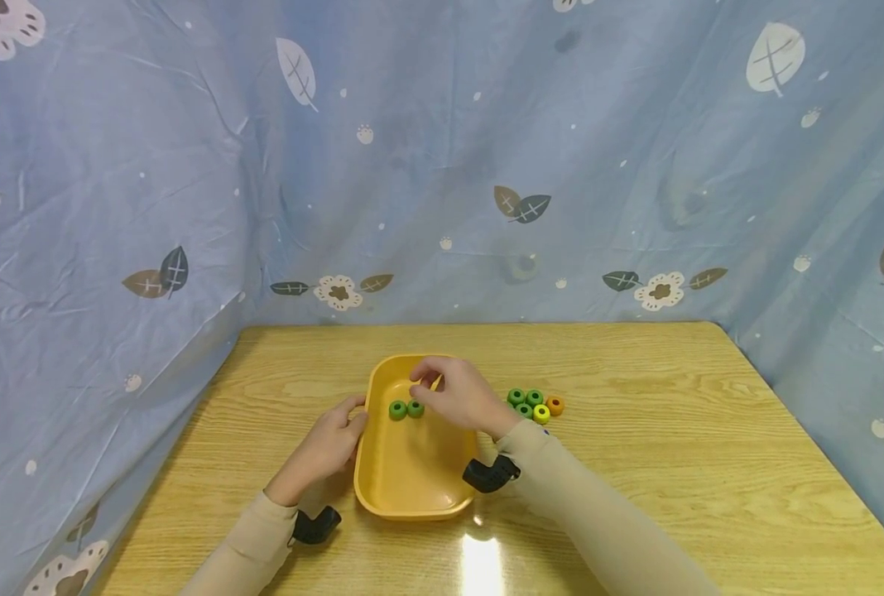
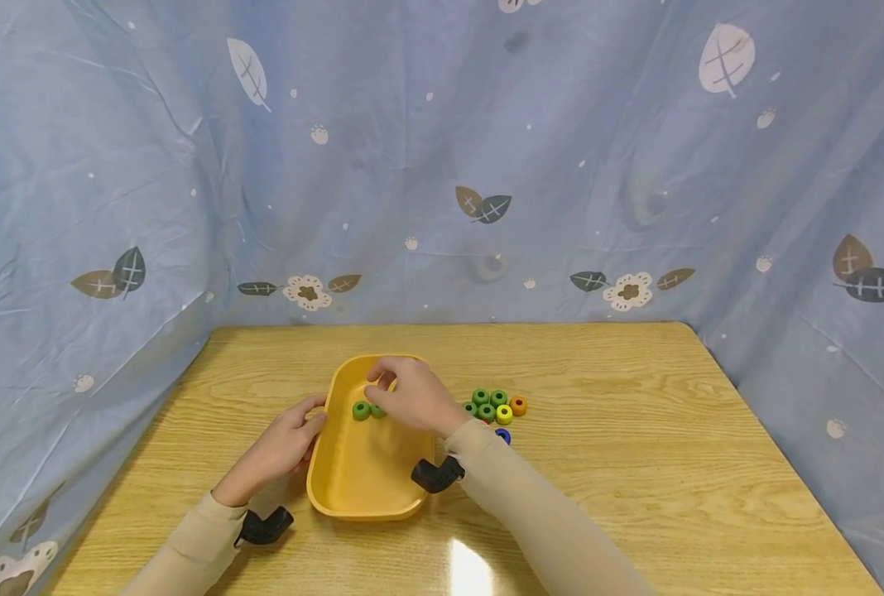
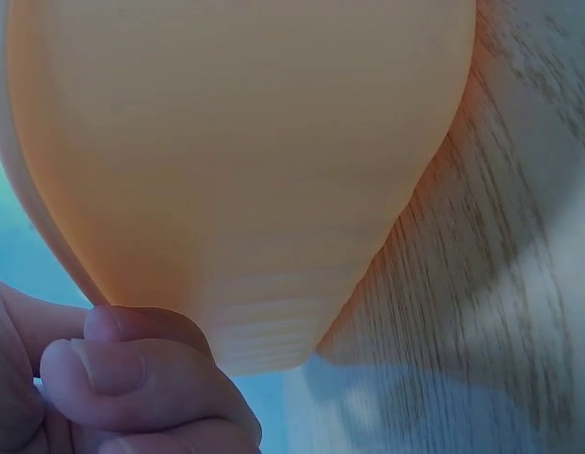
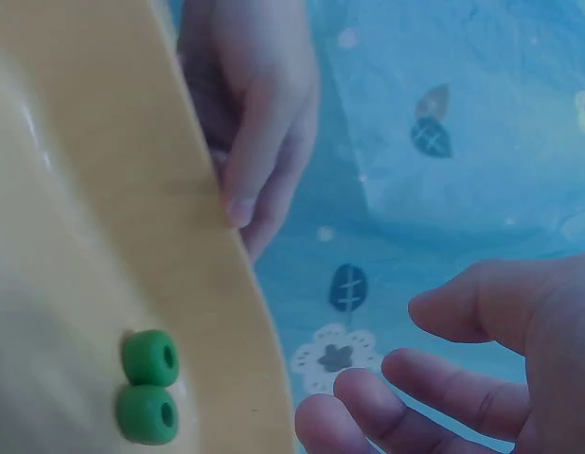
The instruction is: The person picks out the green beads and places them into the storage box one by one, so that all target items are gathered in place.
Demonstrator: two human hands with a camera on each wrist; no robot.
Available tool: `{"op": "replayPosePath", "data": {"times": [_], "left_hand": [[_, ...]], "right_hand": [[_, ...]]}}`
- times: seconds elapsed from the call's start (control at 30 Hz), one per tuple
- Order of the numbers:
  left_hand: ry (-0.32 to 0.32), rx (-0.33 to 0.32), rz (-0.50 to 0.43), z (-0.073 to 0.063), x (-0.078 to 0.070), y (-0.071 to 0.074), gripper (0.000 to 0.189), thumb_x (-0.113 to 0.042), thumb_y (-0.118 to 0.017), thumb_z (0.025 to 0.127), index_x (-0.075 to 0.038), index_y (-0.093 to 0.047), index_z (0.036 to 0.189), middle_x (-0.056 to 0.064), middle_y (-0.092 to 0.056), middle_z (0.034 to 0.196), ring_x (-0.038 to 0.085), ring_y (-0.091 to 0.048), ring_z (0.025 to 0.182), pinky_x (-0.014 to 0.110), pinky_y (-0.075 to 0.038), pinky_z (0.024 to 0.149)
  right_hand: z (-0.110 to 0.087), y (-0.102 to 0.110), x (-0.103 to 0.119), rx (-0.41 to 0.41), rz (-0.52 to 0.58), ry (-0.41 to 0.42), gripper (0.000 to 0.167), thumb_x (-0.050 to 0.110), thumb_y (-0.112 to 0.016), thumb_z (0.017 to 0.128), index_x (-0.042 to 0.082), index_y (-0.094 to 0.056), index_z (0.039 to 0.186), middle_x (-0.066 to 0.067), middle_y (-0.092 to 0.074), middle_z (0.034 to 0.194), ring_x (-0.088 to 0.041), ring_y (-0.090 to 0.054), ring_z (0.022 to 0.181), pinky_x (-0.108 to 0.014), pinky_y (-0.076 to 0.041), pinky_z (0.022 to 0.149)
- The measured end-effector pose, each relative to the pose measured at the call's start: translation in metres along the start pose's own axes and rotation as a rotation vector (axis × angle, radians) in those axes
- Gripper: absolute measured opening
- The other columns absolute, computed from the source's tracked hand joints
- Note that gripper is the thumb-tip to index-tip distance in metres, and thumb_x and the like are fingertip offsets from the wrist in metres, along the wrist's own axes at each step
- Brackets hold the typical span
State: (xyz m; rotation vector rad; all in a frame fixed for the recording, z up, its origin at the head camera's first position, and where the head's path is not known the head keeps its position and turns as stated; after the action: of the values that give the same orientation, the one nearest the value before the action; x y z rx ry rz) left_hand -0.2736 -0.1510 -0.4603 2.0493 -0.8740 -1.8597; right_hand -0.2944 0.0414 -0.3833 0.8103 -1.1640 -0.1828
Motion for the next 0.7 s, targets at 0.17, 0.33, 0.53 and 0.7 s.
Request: {"op": "replayPosePath", "data": {"times": [0.17,0.33,0.53,0.7], "left_hand": [[-0.001,0.007,-0.009,-0.001,-0.001,0.000,0.046,-0.025,-0.040,0.114,-0.009,-0.043,0.157,0.007,-0.064,0.072,0.024,-0.059,0.056,0.032,-0.045,0.045],[-0.003,0.005,-0.010,-0.001,-0.001,0.000,0.046,-0.025,-0.040,0.114,-0.009,-0.043,0.157,0.007,-0.065,0.072,0.024,-0.060,0.057,0.032,-0.045,0.045],[-0.002,0.005,-0.010,-0.001,0.000,-0.001,0.046,-0.026,-0.041,0.114,-0.010,-0.043,0.157,0.007,-0.064,0.071,0.024,-0.060,0.056,0.031,-0.045,0.046],[-0.002,0.001,0.006,0.000,-0.001,0.000,0.046,-0.025,-0.040,0.114,-0.010,-0.044,0.157,0.007,-0.063,0.069,0.022,-0.057,0.052,0.031,-0.045,0.045]], "right_hand": [[-0.016,0.011,0.004,-0.031,0.031,0.010,0.015,0.022,-0.064,0.103,0.015,-0.073,0.113,0.001,-0.071,0.102,-0.021,-0.061,0.082,-0.029,-0.051,0.076],[-0.034,0.020,0.003,-0.050,0.036,0.010,0.015,0.022,-0.065,0.103,0.015,-0.073,0.113,0.002,-0.071,0.103,-0.020,-0.061,0.084,-0.029,-0.052,0.076],[-0.057,0.031,-0.007,-0.081,0.032,0.015,0.013,0.022,-0.065,0.103,0.017,-0.073,0.113,0.003,-0.071,0.103,-0.013,-0.061,0.082,-0.028,-0.053,0.073],[-0.071,0.040,-0.020,-0.111,0.022,-0.011,0.012,0.020,-0.067,0.103,0.019,-0.073,0.114,0.006,-0.072,0.103,-0.016,-0.063,0.081,-0.028,-0.053,0.069]]}}
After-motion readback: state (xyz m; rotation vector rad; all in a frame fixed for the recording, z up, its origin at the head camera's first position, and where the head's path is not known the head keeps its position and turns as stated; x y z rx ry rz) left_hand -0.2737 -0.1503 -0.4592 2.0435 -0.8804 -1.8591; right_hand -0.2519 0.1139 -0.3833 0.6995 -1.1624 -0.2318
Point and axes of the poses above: each hand's wrist, its own z-axis towards the middle knuckle, its own y-axis out of the back of the hand, x = y × z, the point moved 8 cm from there along z, towards the middle knuckle
